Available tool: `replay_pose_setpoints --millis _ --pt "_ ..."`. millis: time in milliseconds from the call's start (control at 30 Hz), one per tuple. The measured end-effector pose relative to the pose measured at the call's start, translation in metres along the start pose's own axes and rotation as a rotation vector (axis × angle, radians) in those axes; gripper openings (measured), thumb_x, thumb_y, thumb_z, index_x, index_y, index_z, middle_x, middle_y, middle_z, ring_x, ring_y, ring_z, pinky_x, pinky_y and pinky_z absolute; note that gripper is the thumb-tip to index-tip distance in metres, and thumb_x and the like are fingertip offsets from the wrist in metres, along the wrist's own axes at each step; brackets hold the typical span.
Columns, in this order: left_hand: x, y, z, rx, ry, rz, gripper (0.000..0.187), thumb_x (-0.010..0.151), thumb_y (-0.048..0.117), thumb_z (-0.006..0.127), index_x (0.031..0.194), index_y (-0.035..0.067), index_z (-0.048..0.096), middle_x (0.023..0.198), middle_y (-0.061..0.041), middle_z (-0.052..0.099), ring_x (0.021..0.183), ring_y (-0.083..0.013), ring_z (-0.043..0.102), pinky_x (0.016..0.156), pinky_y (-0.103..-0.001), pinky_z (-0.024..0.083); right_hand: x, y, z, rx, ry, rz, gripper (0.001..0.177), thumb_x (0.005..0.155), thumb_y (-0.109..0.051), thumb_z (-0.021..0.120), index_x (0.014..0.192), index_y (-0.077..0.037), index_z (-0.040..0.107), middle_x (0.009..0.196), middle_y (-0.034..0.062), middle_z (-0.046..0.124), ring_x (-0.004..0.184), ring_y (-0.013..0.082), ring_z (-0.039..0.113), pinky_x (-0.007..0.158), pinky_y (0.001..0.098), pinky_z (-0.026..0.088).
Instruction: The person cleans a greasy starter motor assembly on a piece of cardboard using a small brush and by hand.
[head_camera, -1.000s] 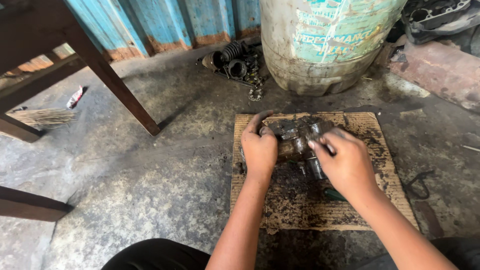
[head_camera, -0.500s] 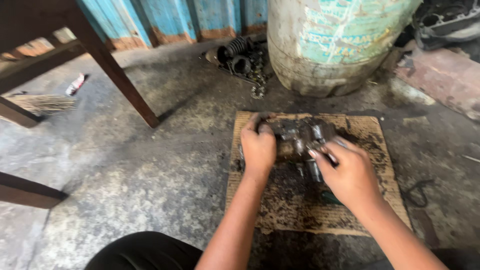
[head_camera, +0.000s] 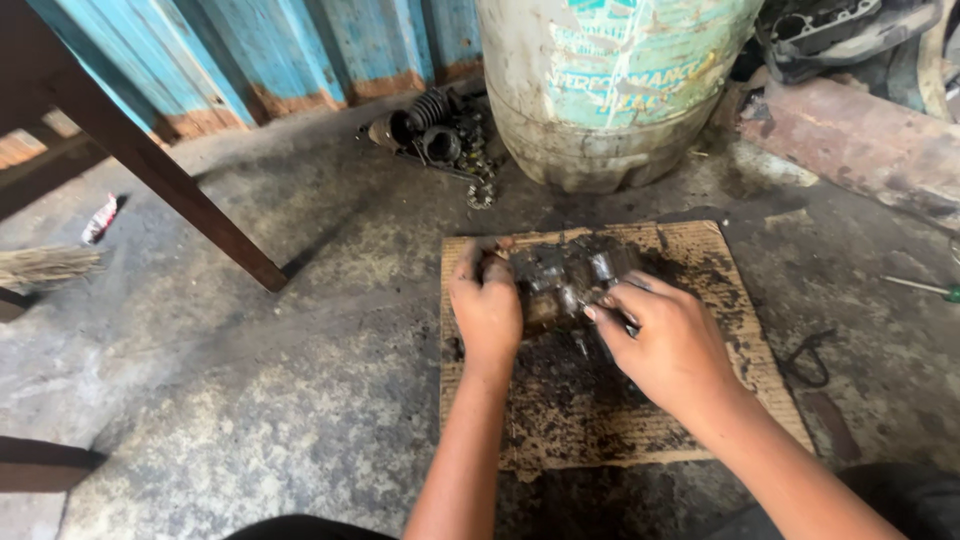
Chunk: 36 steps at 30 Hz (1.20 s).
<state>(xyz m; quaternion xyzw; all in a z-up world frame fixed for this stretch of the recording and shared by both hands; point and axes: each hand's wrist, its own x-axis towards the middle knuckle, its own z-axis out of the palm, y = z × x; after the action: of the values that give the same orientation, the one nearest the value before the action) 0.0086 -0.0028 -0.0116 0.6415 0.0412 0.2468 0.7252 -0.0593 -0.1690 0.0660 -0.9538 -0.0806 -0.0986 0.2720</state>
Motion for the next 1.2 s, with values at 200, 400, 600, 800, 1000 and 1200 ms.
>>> replay_pose_setpoints --millis 200,400,600,800,1000,1200 --pt "0.002 0.004 0.0 0.032 -0.004 -0.104 0.027 0.087 -0.001 0.048 0.102 -0.001 0.07 0.083 -0.004 0.062 0.072 -0.0106 0.052 0.07 -0.026 0.044 0.006 0.003 0.014 -0.223 -0.391 0.206 0.026 0.092 -0.028 0.069 0.109 -0.009 0.073 0.1 0.0067 0.075 0.07 0.023 0.074 0.067 0.0378 0.063" --pt "0.001 0.005 0.0 0.073 0.018 -0.046 0.027 0.085 -0.002 0.049 0.101 -0.002 0.07 0.092 -0.011 0.071 0.086 -0.0181 0.063 0.083 -0.03 0.05 -0.001 0.015 0.058 -0.262 -0.399 -0.049 0.038 0.088 -0.03 0.075 0.118 -0.009 0.071 0.106 0.0142 0.072 0.075 0.0198 0.072 0.07 0.0311 0.059" --pt "0.008 0.007 0.0 0.075 0.025 0.022 0.025 0.083 -0.002 0.049 0.098 -0.002 0.069 0.095 -0.008 0.071 0.091 -0.0169 0.065 0.087 -0.03 0.049 -0.006 -0.002 0.018 -0.19 -0.252 0.021 0.029 0.087 -0.031 0.078 0.111 -0.015 0.074 0.105 0.0048 0.07 0.076 0.0187 0.072 0.07 0.029 0.062" --pt "0.008 0.007 0.002 0.04 0.023 -0.037 0.025 0.086 -0.002 0.047 0.099 -0.003 0.069 0.093 -0.01 0.069 0.084 -0.0159 0.06 0.081 -0.029 0.049 -0.008 0.013 -0.004 -0.039 0.19 -0.145 0.031 0.078 -0.017 0.081 0.103 0.0 0.071 0.105 0.0136 0.066 0.084 0.0269 0.069 0.073 0.0378 0.056" --pt "0.006 0.005 0.001 0.054 0.021 -0.022 0.025 0.086 -0.003 0.047 0.098 -0.003 0.069 0.096 -0.009 0.072 0.086 -0.0144 0.063 0.083 -0.027 0.049 -0.016 0.017 -0.006 0.012 0.289 -0.295 0.026 0.08 -0.016 0.08 0.1 -0.001 0.073 0.109 0.0146 0.064 0.091 0.0274 0.069 0.076 0.0363 0.056" --pt "0.007 -0.002 0.003 -0.001 0.025 0.021 0.025 0.087 -0.004 0.046 0.099 -0.003 0.068 0.096 -0.006 0.071 0.086 -0.0098 0.062 0.081 -0.025 0.049 -0.018 0.027 -0.009 -0.015 0.28 -0.238 0.016 0.084 -0.012 0.078 0.096 -0.001 0.074 0.104 0.0127 0.064 0.081 0.0226 0.067 0.068 0.0355 0.054"
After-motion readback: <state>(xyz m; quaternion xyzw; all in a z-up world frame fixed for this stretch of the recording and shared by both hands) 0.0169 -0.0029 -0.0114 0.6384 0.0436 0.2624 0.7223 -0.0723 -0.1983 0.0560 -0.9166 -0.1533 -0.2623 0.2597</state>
